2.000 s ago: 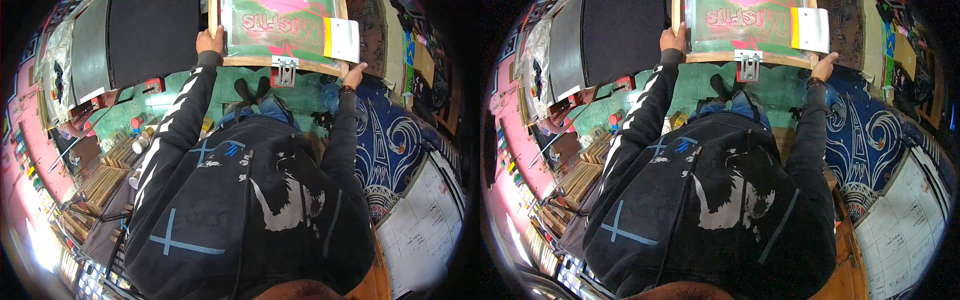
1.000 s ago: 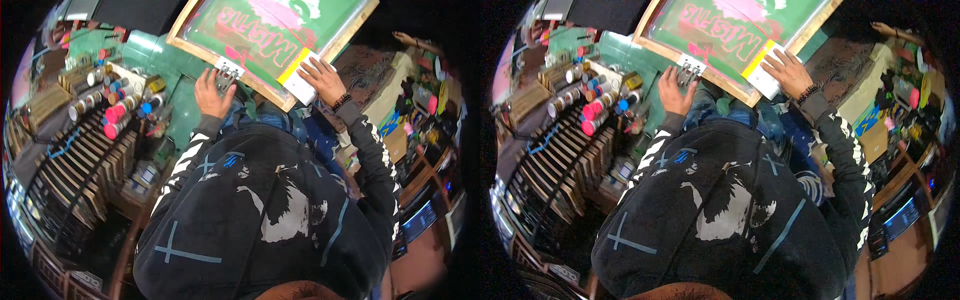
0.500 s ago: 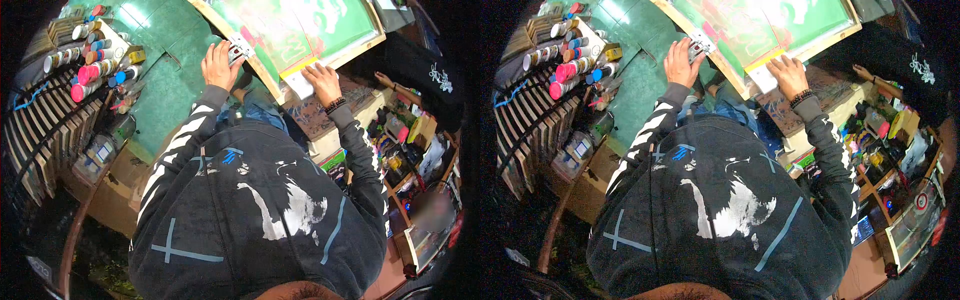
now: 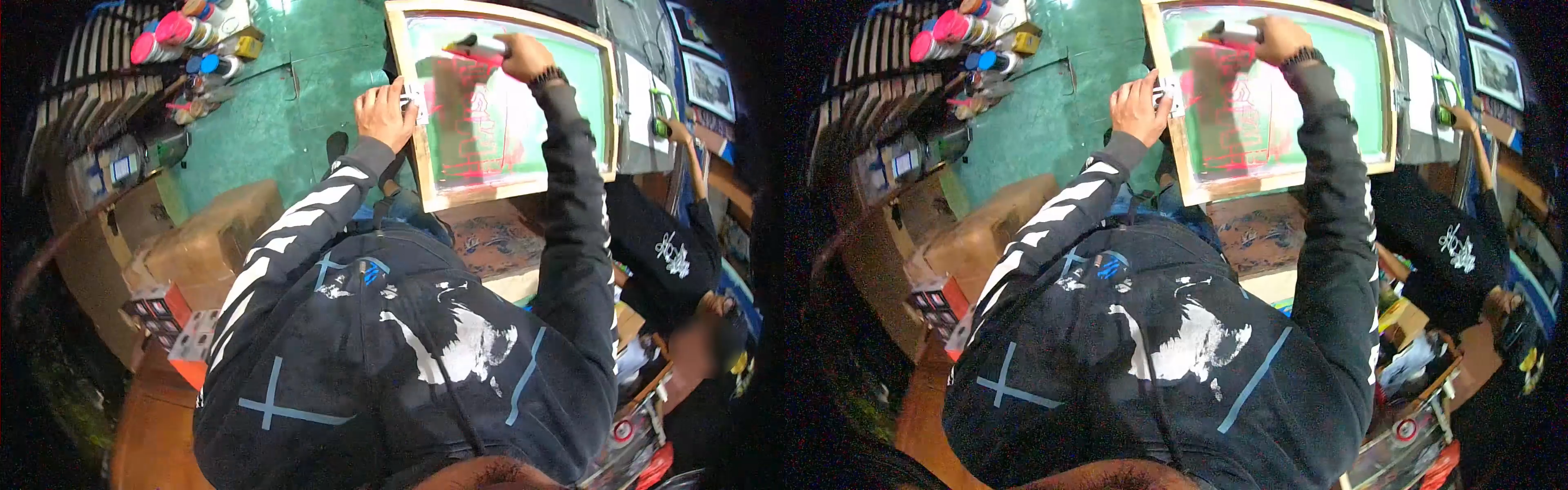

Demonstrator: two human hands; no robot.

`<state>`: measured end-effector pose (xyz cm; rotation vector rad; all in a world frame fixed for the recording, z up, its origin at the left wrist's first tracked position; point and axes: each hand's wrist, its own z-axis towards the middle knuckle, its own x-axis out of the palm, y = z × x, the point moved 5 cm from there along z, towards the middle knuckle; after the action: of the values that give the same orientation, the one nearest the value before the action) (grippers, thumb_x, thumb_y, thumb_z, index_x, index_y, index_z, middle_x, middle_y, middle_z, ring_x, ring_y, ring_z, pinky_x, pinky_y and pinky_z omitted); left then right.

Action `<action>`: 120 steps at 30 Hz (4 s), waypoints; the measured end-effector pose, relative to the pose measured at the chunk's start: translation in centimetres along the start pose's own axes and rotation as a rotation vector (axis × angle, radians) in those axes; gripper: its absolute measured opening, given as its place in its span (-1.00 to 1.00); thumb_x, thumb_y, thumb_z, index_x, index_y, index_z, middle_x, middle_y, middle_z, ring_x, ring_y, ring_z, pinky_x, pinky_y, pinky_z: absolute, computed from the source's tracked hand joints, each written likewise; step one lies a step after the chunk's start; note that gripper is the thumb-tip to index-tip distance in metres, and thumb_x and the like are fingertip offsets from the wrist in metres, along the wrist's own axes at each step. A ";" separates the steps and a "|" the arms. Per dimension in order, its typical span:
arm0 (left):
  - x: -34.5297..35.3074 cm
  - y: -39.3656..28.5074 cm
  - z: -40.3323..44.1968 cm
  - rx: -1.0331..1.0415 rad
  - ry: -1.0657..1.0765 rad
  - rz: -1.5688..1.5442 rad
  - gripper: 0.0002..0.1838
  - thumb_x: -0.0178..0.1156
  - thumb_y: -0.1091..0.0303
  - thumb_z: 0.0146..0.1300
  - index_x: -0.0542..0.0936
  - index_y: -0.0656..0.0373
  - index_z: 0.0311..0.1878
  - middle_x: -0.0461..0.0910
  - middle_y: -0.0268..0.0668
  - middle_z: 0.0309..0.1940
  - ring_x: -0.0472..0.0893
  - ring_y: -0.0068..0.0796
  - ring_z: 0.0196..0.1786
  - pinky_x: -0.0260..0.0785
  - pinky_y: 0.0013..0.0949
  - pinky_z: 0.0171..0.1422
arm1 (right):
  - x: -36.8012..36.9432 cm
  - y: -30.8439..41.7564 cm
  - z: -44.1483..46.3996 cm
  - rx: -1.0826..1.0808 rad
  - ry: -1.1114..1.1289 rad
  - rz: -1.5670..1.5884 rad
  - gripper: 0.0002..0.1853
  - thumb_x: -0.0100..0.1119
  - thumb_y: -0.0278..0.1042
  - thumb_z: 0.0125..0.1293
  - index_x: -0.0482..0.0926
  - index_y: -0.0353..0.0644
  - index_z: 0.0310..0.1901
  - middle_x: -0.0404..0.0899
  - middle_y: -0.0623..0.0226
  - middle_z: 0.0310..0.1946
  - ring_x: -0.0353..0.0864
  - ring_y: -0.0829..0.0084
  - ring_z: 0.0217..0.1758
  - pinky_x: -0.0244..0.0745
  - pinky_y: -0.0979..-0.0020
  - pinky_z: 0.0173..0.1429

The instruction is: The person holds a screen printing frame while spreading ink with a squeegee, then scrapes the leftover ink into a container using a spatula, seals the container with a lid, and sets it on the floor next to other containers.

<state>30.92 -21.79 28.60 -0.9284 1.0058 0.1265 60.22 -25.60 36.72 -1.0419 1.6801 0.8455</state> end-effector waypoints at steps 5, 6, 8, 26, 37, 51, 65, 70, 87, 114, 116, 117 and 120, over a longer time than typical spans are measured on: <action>0.1 0.5 -0.2 -0.001 -0.087 0.012 -0.46 0.27 0.02 0.24 0.55 0.04 0.24 0.60 -0.25 -0.08 0.53 -0.18 0.05 0.28 -0.02 0.21 | 0.3 0.1 6.6 -0.053 -0.038 -0.127 -0.51 0.21 -0.28 0.13 0.69 0.14 0.15 0.76 0.10 -0.17 0.74 0.05 -0.07 0.63 0.07 0.07; 0.2 0.5 -0.3 0.005 -0.094 0.018 -0.48 0.27 0.02 0.24 0.57 0.02 0.22 0.60 -0.26 -0.08 0.53 -0.18 0.04 0.29 -0.03 0.19 | 1.1 -0.1 7.1 -0.107 -0.066 -0.124 -0.53 0.22 -0.28 0.12 0.70 0.18 0.13 0.76 0.11 -0.19 0.74 0.05 -0.08 0.63 0.05 0.05; 0.2 0.3 -0.6 0.001 -0.099 0.024 -0.50 0.27 0.01 0.25 0.60 0.01 0.21 0.59 -0.27 -0.09 0.53 -0.19 0.03 0.30 -0.04 0.18 | 2.6 -0.1 7.2 -0.093 -0.072 -0.270 -0.56 0.25 -0.28 0.12 0.71 0.21 0.09 0.76 0.16 -0.22 0.75 0.08 -0.10 0.64 0.06 0.00; 0.4 0.0 -0.8 -0.035 -0.165 0.101 -0.54 0.28 -0.04 0.27 0.67 -0.08 0.17 0.57 -0.30 -0.19 0.54 -0.23 -0.02 0.30 -0.07 0.11 | 6.0 3.3 -1.2 -0.289 -0.613 -0.088 -0.69 0.19 -0.45 0.15 0.66 -0.01 -0.04 0.73 0.29 -0.14 0.71 0.12 -0.12 0.60 0.11 -0.08; 0.5 0.0 -0.6 -0.046 -0.215 0.073 -0.57 0.31 -0.01 0.20 0.71 -0.05 0.08 0.59 -0.30 -0.24 0.55 -0.23 -0.03 0.31 -0.09 0.07 | 4.7 1.3 1.0 -0.135 -0.429 -0.148 -0.60 0.35 -0.35 -0.03 0.69 0.05 -0.05 0.72 0.24 -0.20 0.70 0.10 -0.11 0.62 0.10 -0.04; 1.7 0.2 -0.8 -0.028 -0.353 0.094 -0.62 0.36 0.01 0.13 0.75 -0.08 -0.01 0.57 -0.39 -0.34 0.56 -0.30 -0.10 0.28 -0.13 -0.04 | 6.9 2.2 -2.3 -0.165 -0.492 -0.109 -0.53 0.34 -0.43 -0.03 0.69 0.04 0.03 0.73 0.30 -0.11 0.69 0.15 -0.06 0.62 0.15 0.02; 2.3 0.6 -1.4 -0.025 -0.411 0.157 -0.61 0.33 -0.09 0.14 0.76 -0.16 -0.03 0.55 -0.42 -0.38 0.55 -0.30 -0.15 0.28 -0.10 -0.07 | 9.0 3.5 -8.9 -0.188 -0.453 -0.030 -0.48 0.41 -0.43 -0.10 0.70 0.08 0.02 0.73 0.37 -0.09 0.68 0.20 -0.06 0.59 0.19 0.05; 0.5 -0.9 -0.9 -0.107 -0.259 0.082 -0.57 0.32 0.04 0.19 0.72 0.03 0.06 0.58 -0.25 -0.26 0.55 -0.16 -0.06 0.33 -0.02 0.03 | 9.1 4.2 -11.9 -0.182 -0.417 -0.012 -0.44 0.46 -0.45 -0.17 0.68 0.07 0.01 0.72 0.36 -0.12 0.67 0.21 -0.03 0.56 0.18 0.04; 0.1 -1.2 -1.1 -0.089 -0.284 0.094 -0.59 0.32 0.06 0.19 0.73 0.00 0.05 0.59 -0.27 -0.25 0.55 -0.17 -0.06 0.33 -0.04 0.03 | 10.2 5.8 -19.4 -0.201 -0.340 0.032 -0.41 0.44 -0.45 -0.19 0.69 0.04 0.04 0.72 0.40 -0.12 0.66 0.23 -0.10 0.57 0.23 -0.01; 0.3 -1.1 -1.3 -0.106 -0.299 0.102 -0.59 0.30 0.06 0.20 0.73 0.03 0.05 0.59 -0.27 -0.26 0.55 -0.17 -0.04 0.31 -0.05 0.05 | 10.6 6.4 -25.7 -0.214 -0.111 0.042 -0.38 0.35 -0.55 -0.21 0.68 0.01 0.05 0.72 0.40 0.00 0.65 0.25 0.02 0.54 0.23 0.06; -0.1 -1.1 -1.5 -0.099 -0.329 0.117 -0.59 0.30 0.06 0.20 0.73 0.04 0.05 0.58 -0.26 -0.27 0.55 -0.17 -0.04 0.31 -0.05 0.05 | 10.2 6.7 -25.7 -0.237 -0.112 0.047 -0.39 0.36 -0.53 -0.22 0.69 0.01 0.04 0.72 0.38 -0.03 0.65 0.23 0.01 0.54 0.22 0.07; -0.1 -1.1 -1.6 -0.109 -0.305 0.104 -0.60 0.30 0.07 0.20 0.73 0.04 0.05 0.58 -0.26 -0.27 0.55 -0.17 -0.05 0.31 -0.05 0.04 | 10.1 6.5 -25.3 -0.227 -0.036 0.057 -0.41 0.36 -0.54 -0.21 0.70 0.02 0.01 0.72 0.37 -0.05 0.66 0.23 0.00 0.54 0.23 0.06; 0.4 -0.6 -1.5 -0.117 -0.310 0.078 -0.59 0.32 0.09 0.18 0.72 0.04 0.06 0.57 -0.27 -0.27 0.55 -0.18 -0.04 0.31 -0.04 0.02 | 8.0 5.7 -21.6 -0.268 0.049 0.039 -0.53 0.37 -0.46 -0.13 0.74 -0.02 -0.05 0.75 0.25 -0.17 0.71 0.15 -0.10 0.58 0.20 -0.01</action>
<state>30.48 -23.33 28.34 -0.9421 0.7520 0.3863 45.75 -44.41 36.18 -1.2209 1.6628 1.1007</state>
